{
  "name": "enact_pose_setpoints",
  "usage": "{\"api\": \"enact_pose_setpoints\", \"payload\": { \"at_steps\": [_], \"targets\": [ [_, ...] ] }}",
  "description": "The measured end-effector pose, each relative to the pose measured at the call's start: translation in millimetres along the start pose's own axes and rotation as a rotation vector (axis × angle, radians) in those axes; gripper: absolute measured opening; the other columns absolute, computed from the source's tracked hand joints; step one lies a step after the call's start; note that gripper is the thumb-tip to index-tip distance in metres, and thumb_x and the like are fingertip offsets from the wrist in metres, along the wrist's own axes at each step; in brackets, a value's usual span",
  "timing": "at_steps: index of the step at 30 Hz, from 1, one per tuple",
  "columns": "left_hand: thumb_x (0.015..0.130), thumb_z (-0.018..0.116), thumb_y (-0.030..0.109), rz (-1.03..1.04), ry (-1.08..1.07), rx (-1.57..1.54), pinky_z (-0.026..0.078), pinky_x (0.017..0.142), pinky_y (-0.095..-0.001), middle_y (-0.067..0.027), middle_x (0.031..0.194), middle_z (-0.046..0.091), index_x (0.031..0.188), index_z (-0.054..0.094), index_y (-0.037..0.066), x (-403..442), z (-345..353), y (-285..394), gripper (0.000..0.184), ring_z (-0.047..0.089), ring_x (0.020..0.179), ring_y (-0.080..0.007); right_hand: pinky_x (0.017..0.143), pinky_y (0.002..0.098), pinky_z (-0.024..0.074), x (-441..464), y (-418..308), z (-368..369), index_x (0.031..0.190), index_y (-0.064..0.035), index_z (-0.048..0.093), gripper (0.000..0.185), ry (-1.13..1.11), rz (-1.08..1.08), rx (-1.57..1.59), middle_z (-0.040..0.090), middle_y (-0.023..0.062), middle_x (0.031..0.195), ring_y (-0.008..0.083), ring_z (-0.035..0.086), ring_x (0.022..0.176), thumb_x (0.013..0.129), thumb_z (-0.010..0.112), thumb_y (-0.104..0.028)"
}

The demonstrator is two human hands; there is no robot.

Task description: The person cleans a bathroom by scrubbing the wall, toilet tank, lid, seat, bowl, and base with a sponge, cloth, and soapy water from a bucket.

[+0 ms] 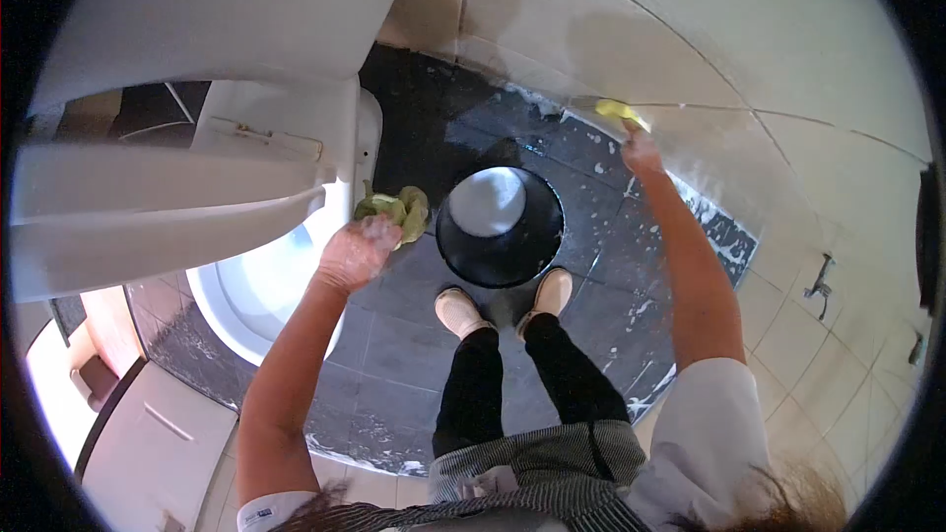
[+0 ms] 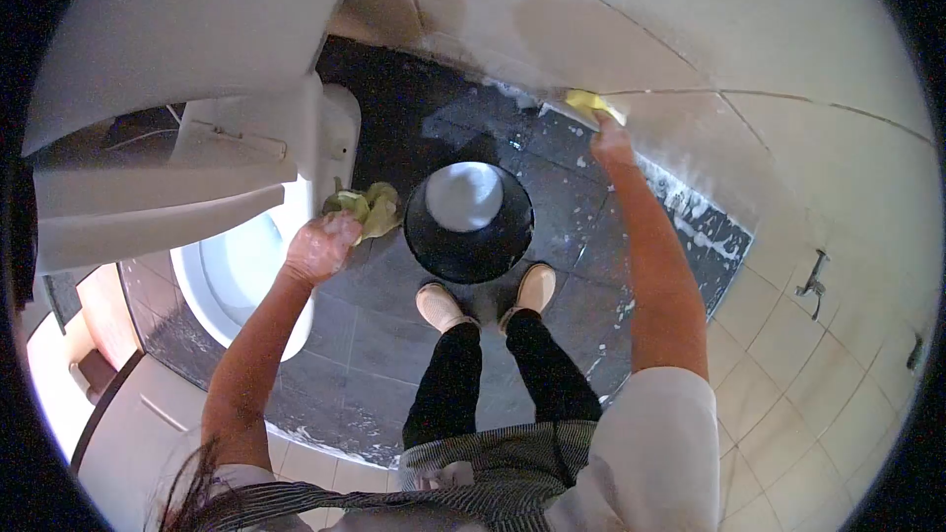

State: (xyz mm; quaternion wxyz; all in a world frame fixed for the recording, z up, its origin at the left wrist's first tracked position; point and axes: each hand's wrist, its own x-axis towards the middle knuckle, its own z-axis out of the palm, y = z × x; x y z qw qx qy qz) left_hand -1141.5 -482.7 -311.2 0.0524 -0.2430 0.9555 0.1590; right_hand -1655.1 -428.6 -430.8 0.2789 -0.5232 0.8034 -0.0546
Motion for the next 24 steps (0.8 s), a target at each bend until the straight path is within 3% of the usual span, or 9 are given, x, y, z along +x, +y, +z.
{"api": "enact_pose_setpoints", "payload": {
  "at_steps": [2, 4, 6, 11, 14, 16, 18, 19, 24],
  "targets": [
    [0.073, 0.052, 0.014, -0.012, -0.026, -0.010, 0.051, 0.064, -0.0339, -0.0140, 0.102, 0.058, 0.094, 0.053, 0.011, 1.8, -4.3, 2.0, 0.021, 0.061, 0.074, -0.0243, 0.089, 0.0392, 0.0431, -9.2, 7.5, 2.6, 0.120, -0.0055, 0.048, 0.046, 0.189, -0.096, -0.174, 0.055, 0.0222, 0.109, 0.0348, 0.053, 0.103, 0.074, 0.043, -0.004],
    [0.072, 0.053, 0.014, -0.036, -0.076, 0.005, 0.051, 0.060, -0.0333, -0.0138, 0.101, 0.058, 0.091, 0.053, 0.011, 6.5, -10.4, 4.0, 0.020, 0.061, 0.073, -0.0240, 0.090, 0.0400, 0.0428, 13.8, -42.3, 8.3, 0.119, -0.0059, 0.050, 0.044, -0.020, 0.070, -0.179, 0.055, 0.0226, 0.107, 0.0352, 0.054, 0.101, 0.075, 0.043, -0.004],
    [0.071, 0.054, 0.013, -0.024, -0.016, 0.033, 0.051, 0.059, -0.0333, -0.0136, 0.101, 0.057, 0.092, 0.051, 0.011, 5.5, -5.6, 0.8, 0.021, 0.061, 0.073, -0.0239, 0.086, 0.0428, 0.0443, 44.9, -88.7, 42.9, 0.105, -0.0033, 0.056, 0.033, 0.273, -0.342, -0.067, 0.058, 0.0230, 0.101, 0.0360, 0.056, 0.097, 0.075, 0.047, -0.011],
    [0.070, 0.054, 0.012, -0.014, 0.048, 0.168, 0.053, 0.057, -0.0317, -0.0127, 0.104, 0.055, 0.097, 0.046, 0.015, -0.8, 3.5, 2.6, 0.028, 0.061, 0.073, -0.0242, 0.085, 0.0442, 0.0444, 99.7, -234.0, 39.1, 0.102, -0.0002, 0.057, 0.032, -0.064, -0.349, 0.054, 0.057, 0.0249, 0.101, 0.0369, 0.055, 0.098, 0.074, 0.051, -0.014],
    [0.070, 0.055, 0.012, -0.098, -0.021, 0.219, 0.053, 0.059, -0.0308, -0.0110, 0.100, 0.055, 0.093, 0.046, 0.014, -0.2, 4.4, 6.4, 0.025, 0.060, 0.077, -0.0230, 0.089, 0.0425, 0.0416, 101.8, -191.2, 53.5, 0.116, -0.0068, 0.052, 0.041, -0.093, -0.295, 0.054, 0.054, 0.0227, 0.108, 0.0388, 0.052, 0.101, 0.076, 0.052, -0.015],
    [0.070, 0.055, 0.012, -0.114, -0.013, 0.183, 0.053, 0.060, -0.0309, -0.0108, 0.098, 0.054, 0.091, 0.046, 0.013, 7.7, -3.1, 9.2, 0.023, 0.060, 0.078, -0.0226, 0.089, 0.0422, 0.0415, 86.5, -90.7, 58.1, 0.119, -0.0101, 0.051, 0.042, -0.052, -0.444, -0.018, 0.054, 0.0208, 0.111, 0.0373, 0.052, 0.103, 0.078, 0.052, -0.016],
    [0.069, 0.056, 0.011, -0.135, -0.011, 0.169, 0.052, 0.060, -0.0310, -0.0105, 0.097, 0.054, 0.088, 0.046, 0.013, 6.5, -6.0, 8.8, 0.022, 0.059, 0.079, -0.0222, 0.089, 0.0417, 0.0426, 53.7, 9.8, 55.5, 0.126, -0.0128, 0.044, 0.051, -0.115, -0.218, 0.001, 0.046, 0.0193, 0.124, 0.0350, 0.052, 0.105, 0.075, 0.049, -0.005],
    [0.068, 0.056, 0.011, -0.127, 0.013, 0.156, 0.052, 0.060, -0.0315, -0.0101, 0.096, 0.054, 0.086, 0.045, 0.013, 6.1, -5.4, 9.3, 0.021, 0.059, 0.079, -0.0221, 0.084, 0.0422, 0.0453, 33.6, 51.9, 51.2, 0.126, -0.0165, 0.045, 0.054, 0.083, -0.399, 0.172, 0.054, 0.0233, 0.112, 0.0373, 0.056, 0.098, 0.073, 0.045, -0.003],
    [0.065, 0.057, 0.010, -0.097, 0.027, 0.134, 0.051, 0.060, -0.0330, -0.0087, 0.094, 0.053, 0.083, 0.045, 0.012, 8.4, -1.8, 10.6, 0.021, 0.058, 0.076, -0.0218, 0.082, 0.0405, 0.0453, 40.8, 25.4, 53.7, 0.121, -0.0180, 0.051, 0.048, 0.035, -0.251, -0.010, 0.061, 0.0199, 0.101, 0.0334, 0.059, 0.095, 0.075, 0.046, -0.003]
  ]
}}
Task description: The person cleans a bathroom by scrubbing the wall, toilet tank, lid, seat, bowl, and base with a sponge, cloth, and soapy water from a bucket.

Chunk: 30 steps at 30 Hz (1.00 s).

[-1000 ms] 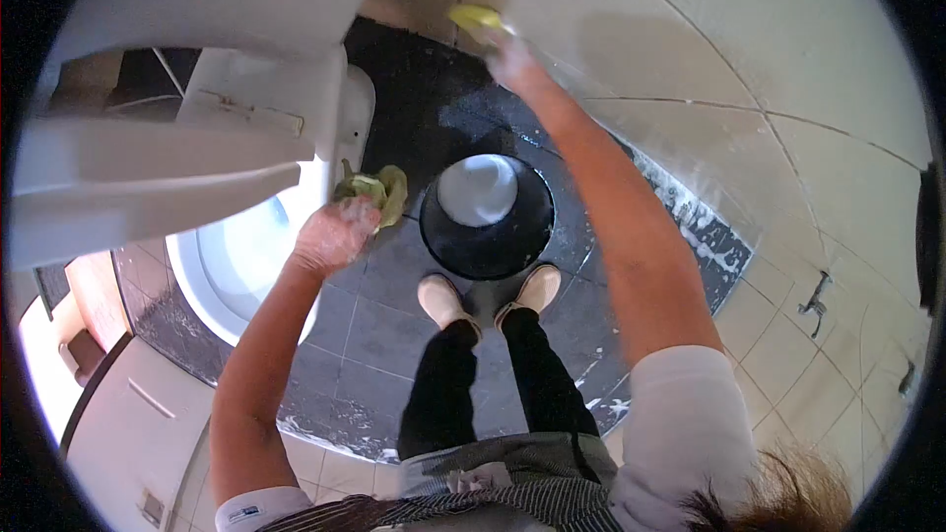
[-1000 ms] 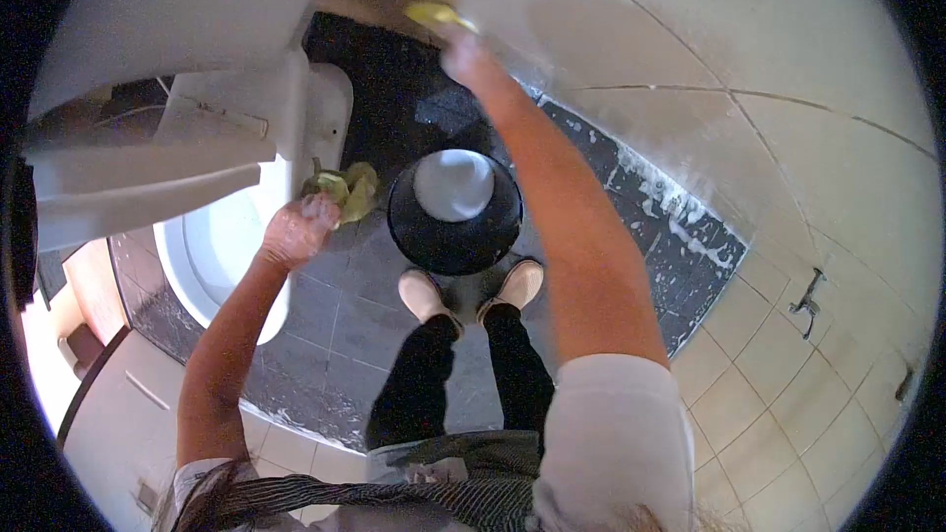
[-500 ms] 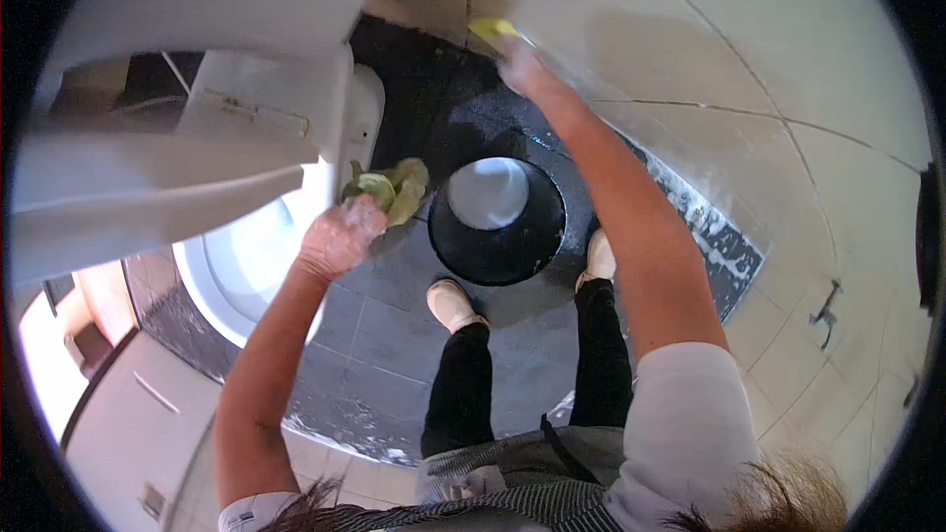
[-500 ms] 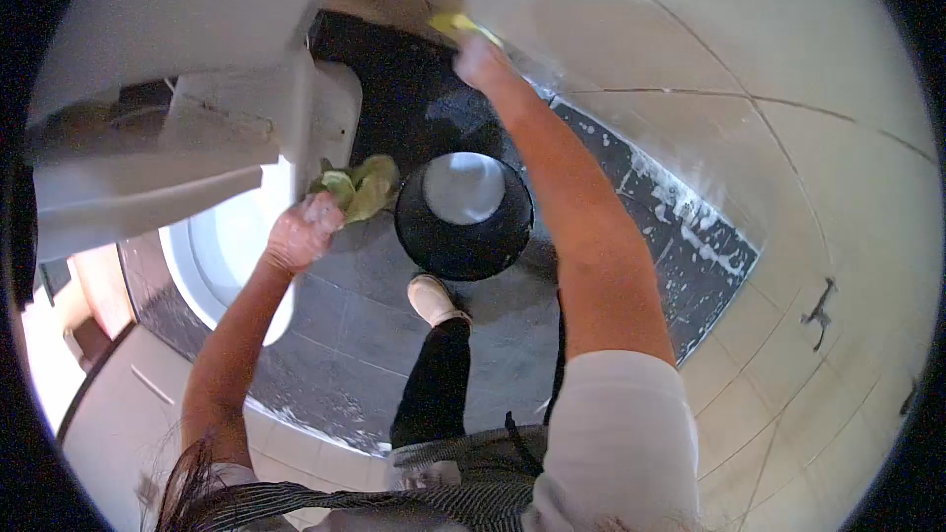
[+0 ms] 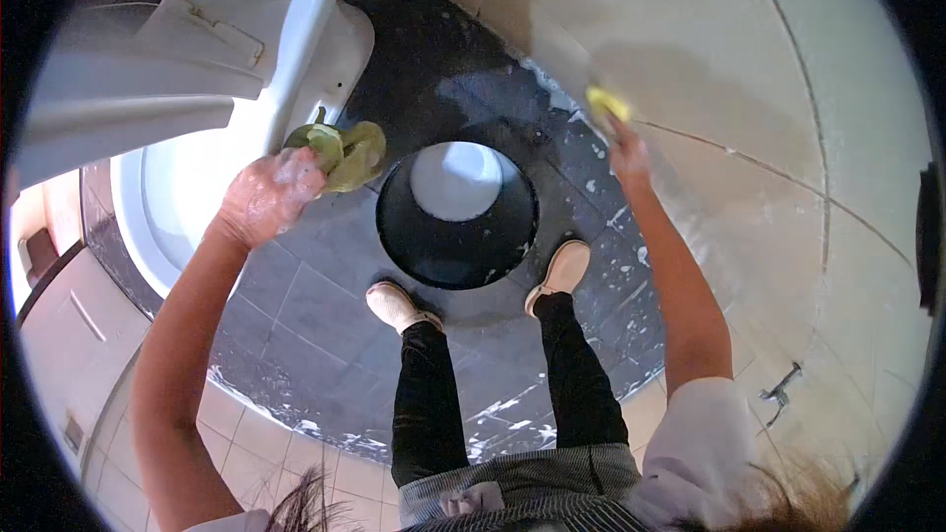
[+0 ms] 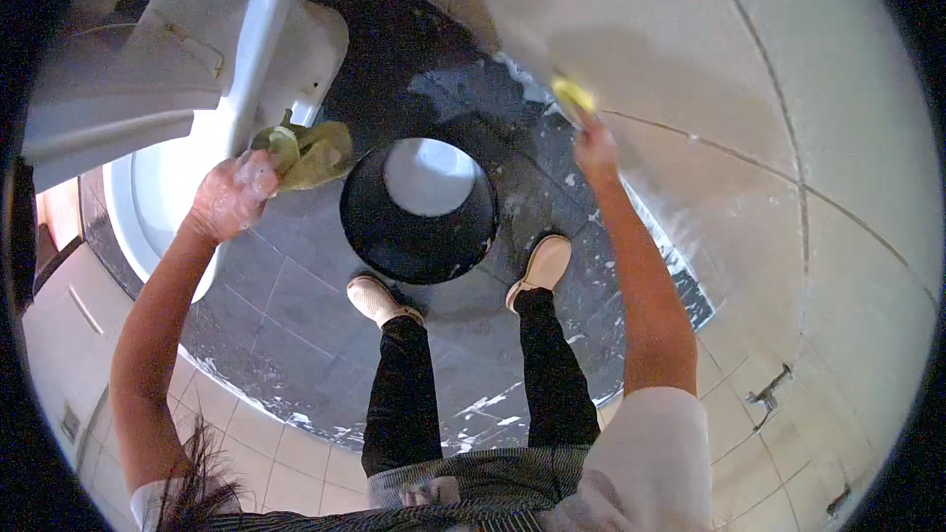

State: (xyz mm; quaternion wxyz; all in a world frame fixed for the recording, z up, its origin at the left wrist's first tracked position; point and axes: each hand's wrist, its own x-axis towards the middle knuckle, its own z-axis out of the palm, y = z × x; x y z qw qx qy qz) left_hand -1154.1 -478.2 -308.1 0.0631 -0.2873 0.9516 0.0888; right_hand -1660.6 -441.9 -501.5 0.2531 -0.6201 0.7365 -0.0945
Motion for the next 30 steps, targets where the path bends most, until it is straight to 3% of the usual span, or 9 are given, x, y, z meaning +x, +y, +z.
{"api": "enact_pose_setpoints", "payload": {
  "at_steps": [3, 5, 7, 12, 14, 17, 22, 25, 30],
  "targets": [
    [0.056, 0.061, 0.008, -0.004, 0.009, -0.019, 0.048, 0.056, -0.0374, -0.0109, 0.088, 0.053, 0.081, 0.047, 0.009, -1.2, 0.8, 0.0, 0.028, 0.057, 0.074, -0.0270, 0.084, 0.0363, 0.0448, 104.5, -77.8, 77.8, 0.120, -0.0104, 0.052, 0.042, 0.151, -0.364, 0.360, 0.060, 0.0197, 0.102, 0.0320, 0.058, 0.096, 0.079, 0.054, -0.016],
    [0.054, 0.062, 0.008, -0.001, 0.021, -0.013, 0.048, 0.056, -0.0378, -0.0116, 0.089, 0.053, 0.081, 0.047, 0.009, -1.5, 2.2, 0.4, 0.031, 0.056, 0.075, -0.0275, 0.094, 0.0352, 0.0385, 141.3, -193.4, 55.4, 0.121, -0.0063, 0.048, 0.047, -0.174, -0.077, 0.212, 0.055, 0.0203, 0.113, 0.0360, 0.049, 0.110, 0.077, 0.056, -0.020],
    [0.055, 0.063, 0.008, 0.007, 0.004, -0.006, 0.049, 0.053, -0.0355, -0.0094, 0.087, 0.051, 0.081, 0.046, 0.010, 2.1, -1.4, 0.7, 0.032, 0.056, 0.071, -0.0252, 0.095, 0.0357, 0.0371, 164.1, -211.3, 85.0, 0.123, -0.0077, 0.047, 0.047, -0.030, -0.224, 0.293, 0.052, 0.0194, 0.118, 0.0336, 0.046, 0.113, 0.077, 0.056, -0.018],
    [0.049, 0.064, 0.007, 0.031, -0.011, -0.038, 0.047, 0.046, -0.0335, -0.0074, 0.082, 0.049, 0.079, 0.044, 0.012, 5.2, -0.6, -0.4, 0.036, 0.054, 0.064, -0.0231, 0.093, 0.0302, 0.0386, 104.6, -57.7, 98.5, 0.121, -0.0031, 0.049, 0.046, -0.035, -0.288, 0.438, 0.053, 0.0150, 0.121, 0.0212, 0.051, 0.110, 0.076, 0.047, 0.006],
    [0.048, 0.064, 0.008, 0.041, 0.001, -0.044, 0.047, 0.045, -0.0331, -0.0076, 0.082, 0.049, 0.078, 0.044, 0.012, 1.7, 2.2, -4.3, 0.036, 0.054, 0.064, -0.0231, 0.103, 0.0331, 0.0271, 33.9, 43.8, 93.8, 0.124, -0.0045, 0.048, 0.058, -0.052, -0.042, 0.652, 0.046, 0.0138, 0.128, 0.0222, 0.038, 0.124, 0.070, 0.041, 0.015],
    [0.039, 0.064, 0.012, 0.037, -0.052, -0.137, 0.049, 0.053, -0.0383, -0.0105, 0.088, 0.053, 0.081, 0.050, 0.011, -6.8, 3.0, -9.5, 0.044, 0.056, 0.072, -0.0295, 0.101, 0.0338, 0.0303, -23.3, 118.8, 90.0, 0.126, -0.0051, 0.046, 0.051, 0.036, 0.033, 0.900, 0.048, 0.0171, 0.125, 0.0230, 0.042, 0.120, 0.075, 0.052, -0.001],
    [0.046, 0.065, 0.008, 0.037, -0.001, -0.117, 0.047, 0.045, -0.0331, -0.0060, 0.080, 0.047, 0.079, 0.046, 0.015, 5.8, -4.8, -8.3, 0.039, 0.055, 0.063, -0.0221, 0.094, 0.0273, 0.0336, 127.9, -15.0, 172.4, 0.127, -0.0038, 0.044, 0.050, -0.128, -0.131, 0.600, 0.052, 0.0083, 0.119, 0.0163, 0.045, 0.111, 0.079, 0.056, -0.006],
    [0.046, 0.066, 0.010, -0.003, -0.030, -0.131, 0.047, 0.046, -0.0334, -0.0050, 0.079, 0.047, 0.078, 0.046, 0.015, 4.2, -3.6, -9.2, 0.038, 0.055, 0.062, -0.0216, 0.087, 0.0361, 0.0424, 191.6, -139.3, 184.7, 0.117, -0.0077, 0.052, 0.045, 0.107, -0.337, 0.525, 0.059, 0.0208, 0.105, 0.0335, 0.056, 0.099, 0.074, 0.059, -0.018],
    [0.048, 0.065, 0.011, 0.001, -0.023, -0.173, 0.047, 0.046, -0.0325, -0.0026, 0.076, 0.048, 0.074, 0.046, 0.016, 6.7, -5.0, -14.1, 0.033, 0.054, 0.061, -0.0199, 0.088, 0.0392, 0.0419, 168.6, -33.0, 194.0, 0.116, -0.0050, 0.052, 0.047, -0.084, -0.254, 0.502, 0.056, 0.0231, 0.107, 0.0363, 0.053, 0.103, 0.073, 0.063, -0.018]
  ]
}}
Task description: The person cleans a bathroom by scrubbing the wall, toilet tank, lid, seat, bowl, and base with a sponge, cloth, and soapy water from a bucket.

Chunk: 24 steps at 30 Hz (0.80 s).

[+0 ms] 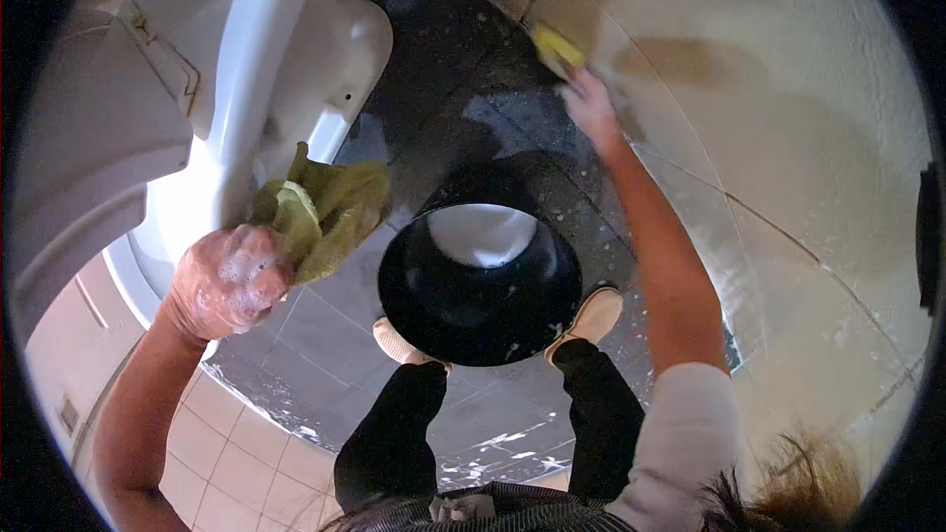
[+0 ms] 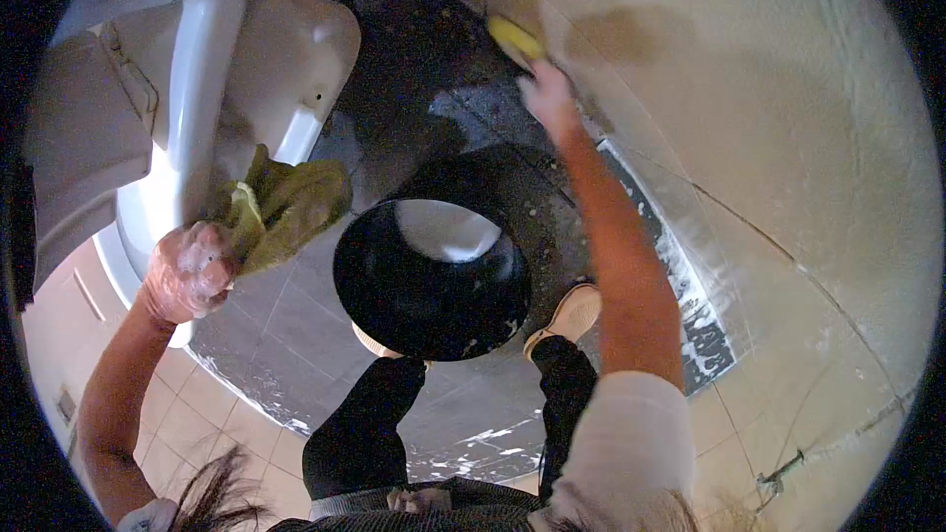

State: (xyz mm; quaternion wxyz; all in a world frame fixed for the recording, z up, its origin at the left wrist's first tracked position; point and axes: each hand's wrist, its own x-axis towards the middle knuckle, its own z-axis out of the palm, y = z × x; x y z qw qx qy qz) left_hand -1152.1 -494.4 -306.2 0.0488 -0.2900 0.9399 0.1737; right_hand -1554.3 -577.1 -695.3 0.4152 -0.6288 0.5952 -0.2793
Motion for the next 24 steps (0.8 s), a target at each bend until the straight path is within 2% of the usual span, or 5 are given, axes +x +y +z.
{"api": "enact_pose_setpoints", "payload": {
  "at_steps": [1, 9, 11, 19, 24],
  "targets": [
    [0.048, 0.065, 0.011, 0.002, -0.003, 0.002, 0.047, 0.046, -0.0325, -0.0026, 0.076, 0.048, 0.074, 0.046, 0.016, -1.3, -0.8, -1.2, 0.033, 0.054, 0.061, -0.0199, 0.096, 0.0330, 0.0364, -51.5, 14.2, -32.0, 0.125, -0.0060, 0.046, 0.048, -0.027, 0.020, -0.135, 0.054, 0.0141, 0.119, 0.0235, 0.050, 0.112, 0.078, 0.055, -0.004],
    [0.050, 0.062, 0.016, 0.065, 0.028, -0.005, 0.044, 0.042, -0.0297, -0.0007, 0.071, 0.048, 0.069, 0.046, 0.017, -3.0, 0.3, -6.3, 0.024, 0.053, 0.057, -0.0172, 0.077, 0.0453, 0.0433, -123.2, -12.9, -56.9, 0.109, -0.0034, 0.055, 0.033, 0.023, 0.116, -0.732, 0.059, 0.0191, 0.095, 0.0336, 0.056, 0.089, 0.077, 0.046, -0.007],
    [0.050, 0.061, 0.017, 0.066, 0.012, -0.023, 0.044, 0.041, -0.0296, -0.0009, 0.071, 0.048, 0.069, 0.046, 0.017, -6.4, -1.9, -8.1, 0.024, 0.053, 0.056, -0.0171, 0.077, 0.0429, 0.0448, -74.6, -27.0, -12.7, 0.095, -0.0034, 0.061, 0.024, -0.352, 0.270, -1.122, 0.061, 0.0157, 0.091, 0.0295, 0.058, 0.087, 0.077, 0.049, -0.012],
    [0.052, 0.062, 0.016, 0.044, 0.024, -0.078, 0.041, 0.037, -0.0283, 0.0013, 0.068, 0.046, 0.069, 0.049, 0.020, -6.7, 3.2, -10.0, 0.022, 0.051, 0.052, -0.0147, 0.081, 0.0410, 0.0454, 76.0, -65.9, 100.2, 0.112, -0.0007, 0.051, 0.033, 0.287, -0.370, -0.714, 0.057, 0.0192, 0.107, 0.0300, 0.057, 0.097, 0.082, 0.042, -0.010],
    [0.055, 0.063, 0.016, 0.034, -0.027, -0.061, 0.040, 0.037, -0.0275, 0.0032, 0.066, 0.046, 0.068, 0.050, 0.021, -3.8, 0.4, -9.9, 0.020, 0.050, 0.052, -0.0133, 0.076, 0.0452, 0.0470, 159.8, -150.6, 110.0, 0.111, -0.0049, 0.051, 0.029, -0.089, -0.254, -0.683, 0.057, 0.0205, 0.105, 0.0342, 0.058, 0.093, 0.084, 0.039, -0.011]
  ]
}}
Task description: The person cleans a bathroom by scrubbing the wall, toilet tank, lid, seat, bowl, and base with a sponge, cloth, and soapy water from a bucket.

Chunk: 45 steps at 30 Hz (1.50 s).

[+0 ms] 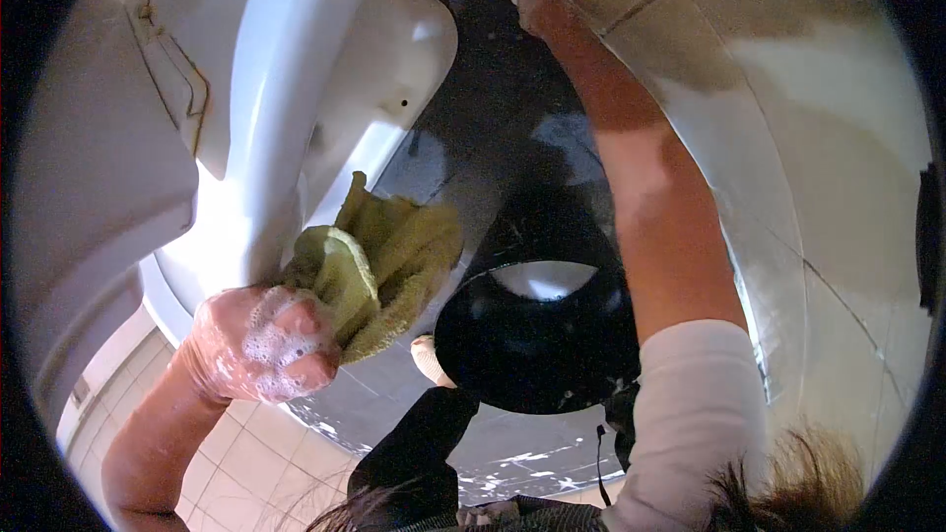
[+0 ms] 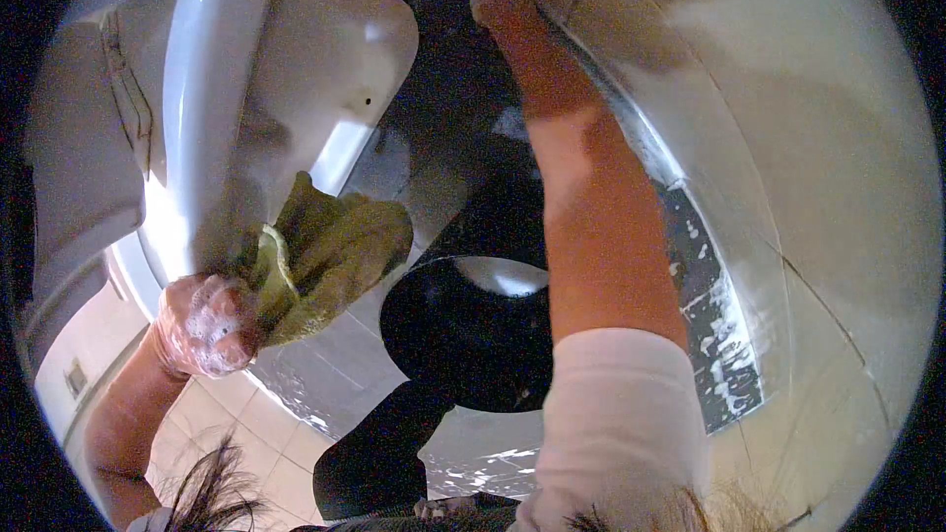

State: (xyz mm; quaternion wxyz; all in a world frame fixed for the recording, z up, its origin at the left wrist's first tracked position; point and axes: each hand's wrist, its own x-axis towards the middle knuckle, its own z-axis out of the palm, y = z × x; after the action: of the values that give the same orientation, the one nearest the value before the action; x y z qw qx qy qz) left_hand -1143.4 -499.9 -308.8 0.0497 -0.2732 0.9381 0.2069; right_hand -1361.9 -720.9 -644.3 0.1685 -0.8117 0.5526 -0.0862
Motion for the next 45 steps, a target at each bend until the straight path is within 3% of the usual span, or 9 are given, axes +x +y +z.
{"api": "enact_pose_setpoints", "payload": {
  "at_steps": [7, 8, 17, 19, 22, 27, 34, 38, 45],
  "targets": [
    [0.053, 0.064, 0.017, 0.001, 0.004, 0.027, 0.044, 0.039, -0.0288, -0.0001, 0.070, 0.048, 0.070, 0.048, 0.020, -2.8, 2.7, 1.6, 0.023, 0.054, 0.057, -0.0157, 0.080, 0.0467, 0.0458, -152.9, 92.5, 56.9, 0.124, -0.0114, 0.043, 0.037, 0.439, -0.054, -0.115, 0.054, 0.0210, 0.109, 0.0371, 0.057, 0.092, 0.087, 0.036, -0.012],
    [0.053, 0.064, 0.017, 0.012, 0.011, 0.017, 0.044, 0.039, -0.0288, -0.0001, 0.070, 0.048, 0.070, 0.048, 0.020, -3.2, 3.2, 2.7, 0.023, 0.054, 0.057, -0.0157, 0.088, 0.0448, 0.0422, -187.5, 91.1, 10.0, 0.125, -0.0105, 0.042, 0.037, -0.307, 0.466, -0.012, 0.049, 0.0209, 0.118, 0.0359, 0.054, 0.101, 0.088, 0.035, -0.015],
    [0.048, 0.064, 0.014, -0.027, 0.079, 0.109, 0.050, 0.052, -0.0359, -0.0084, 0.084, 0.051, 0.078, 0.048, 0.012, -5.5, 7.0, 3.6, 0.034, 0.057, 0.071, -0.0247, 0.069, 0.0403, 0.0471, -430.4, 194.4, -45.1, 0.115, -0.0018, 0.051, 0.033, -0.107, 0.584, 0.085, 0.058, 0.0169, 0.098, 0.0334, 0.057, 0.076, 0.088, 0.041, -0.019],
    [0.053, 0.061, 0.009, -0.006, 0.133, 0.158, 0.050, 0.050, -0.0341, -0.0083, 0.086, 0.051, 0.079, 0.048, 0.012, -4.3, 5.7, 6.8, 0.030, 0.057, 0.067, -0.0222, 0.065, 0.0338, 0.0480, -422.6, 111.9, -139.7, 0.115, -0.0042, 0.052, 0.033, 0.028, 1.177, 1.118, 0.058, 0.0098, 0.089, 0.0223, 0.057, 0.069, 0.086, 0.046, -0.020],
    [0.063, 0.061, 0.008, -0.112, 0.214, 0.153, 0.050, 0.055, -0.0384, -0.0116, 0.087, 0.052, 0.085, 0.046, 0.008, 3.0, 1.2, 27.9, 0.027, 0.057, 0.070, -0.0280, 0.077, 0.0324, 0.0470, -438.0, 35.4, -254.0, 0.121, -0.0014, 0.045, 0.043, 0.302, 0.907, 1.467, 0.056, 0.0083, 0.106, 0.0197, 0.055, 0.091, 0.080, 0.052, -0.009],
    [0.078, 0.056, 0.011, -0.860, 0.876, -0.595, 0.042, 0.072, -0.0410, -0.0176, 0.087, 0.049, 0.093, 0.043, 0.001, 76.6, -38.4, 104.0, 0.023, 0.052, 0.080, -0.0386, 0.092, 0.0400, 0.0389, -413.7, -92.5, -475.6, 0.115, 0.0055, 0.050, 0.042, 0.920, 0.321, 0.487, 0.052, 0.0210, 0.115, 0.0286, 0.050, 0.107, 0.088, 0.047, -0.026],
    [0.070, 0.060, 0.006, -0.290, 1.835, -0.721, 0.038, 0.084, -0.0346, -0.0094, 0.100, 0.045, 0.100, 0.044, 0.002, 191.9, -201.8, 178.9, 0.034, 0.047, 0.095, -0.0255, 0.088, 0.0378, 0.0445, -325.1, -133.7, -615.8, 0.112, 0.0042, 0.049, 0.042, 1.480, -0.031, 0.000, 0.051, 0.0163, 0.113, 0.0271, 0.050, 0.105, 0.081, 0.056, -0.024],
    [0.058, 0.045, -0.008, -0.234, 1.639, 0.046, 0.032, 0.085, -0.0448, -0.0197, 0.088, 0.045, 0.093, 0.047, 0.002, 245.6, -249.0, 133.3, 0.036, 0.041, 0.095, -0.0385, 0.082, 0.0433, 0.0410, -267.3, -104.5, -548.3, 0.109, -0.0007, 0.054, 0.036, 1.002, -0.145, -0.526, 0.052, 0.0121, 0.107, 0.0300, 0.051, 0.096, 0.078, 0.053, -0.018],
    [0.064, 0.060, 0.002, -0.669, 1.190, -0.543, 0.040, 0.081, -0.0346, -0.0115, 0.103, 0.046, 0.095, 0.051, 0.007, 284.7, -46.9, 53.8, 0.033, 0.047, 0.096, -0.0256, 0.075, 0.0415, 0.0394, -251.6, -23.7, -329.3, 0.102, -0.0057, 0.058, 0.029, 0.376, -0.016, -0.500, 0.053, 0.0048, 0.102, 0.0215, 0.048, 0.097, 0.077, 0.050, -0.018]
  ]
}}
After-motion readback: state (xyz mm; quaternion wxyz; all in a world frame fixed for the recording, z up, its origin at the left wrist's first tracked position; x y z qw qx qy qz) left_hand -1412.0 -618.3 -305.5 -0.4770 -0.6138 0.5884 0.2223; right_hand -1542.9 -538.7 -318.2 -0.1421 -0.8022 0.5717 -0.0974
